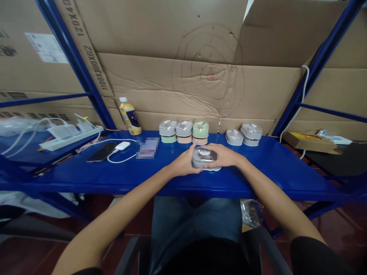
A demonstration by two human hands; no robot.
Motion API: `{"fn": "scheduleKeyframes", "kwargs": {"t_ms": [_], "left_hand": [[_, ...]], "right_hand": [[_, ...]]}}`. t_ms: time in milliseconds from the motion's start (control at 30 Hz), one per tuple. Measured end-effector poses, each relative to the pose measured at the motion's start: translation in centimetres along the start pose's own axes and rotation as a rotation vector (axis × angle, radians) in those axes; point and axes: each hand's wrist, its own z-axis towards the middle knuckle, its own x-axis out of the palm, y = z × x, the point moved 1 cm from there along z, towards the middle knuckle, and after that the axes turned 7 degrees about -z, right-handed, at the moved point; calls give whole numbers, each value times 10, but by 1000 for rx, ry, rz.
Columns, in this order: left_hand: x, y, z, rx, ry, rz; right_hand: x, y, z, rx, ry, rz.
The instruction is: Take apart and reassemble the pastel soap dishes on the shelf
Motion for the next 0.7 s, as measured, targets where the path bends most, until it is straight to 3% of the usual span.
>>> {"fn": "scheduleKeyframes", "kwargs": {"t_ms": [233,400,500,600,700], "left_hand": [[-5,7,2,21,2,-25],[-11,11,2,-31,-10,-22],[-13,12,2,7,-32,-75],[-16,13,5,47,-183,-95],[-18,16,7,31,-299,-53]], "right_hand": [[8,2,-6,101,46,-43],[4,0,-13,1,17,15],[-2,-6,-15,-4,-37,5],[-16,-21,-20,107,-157,-55],[-39,-46,-23,361,-338,-195]]}}
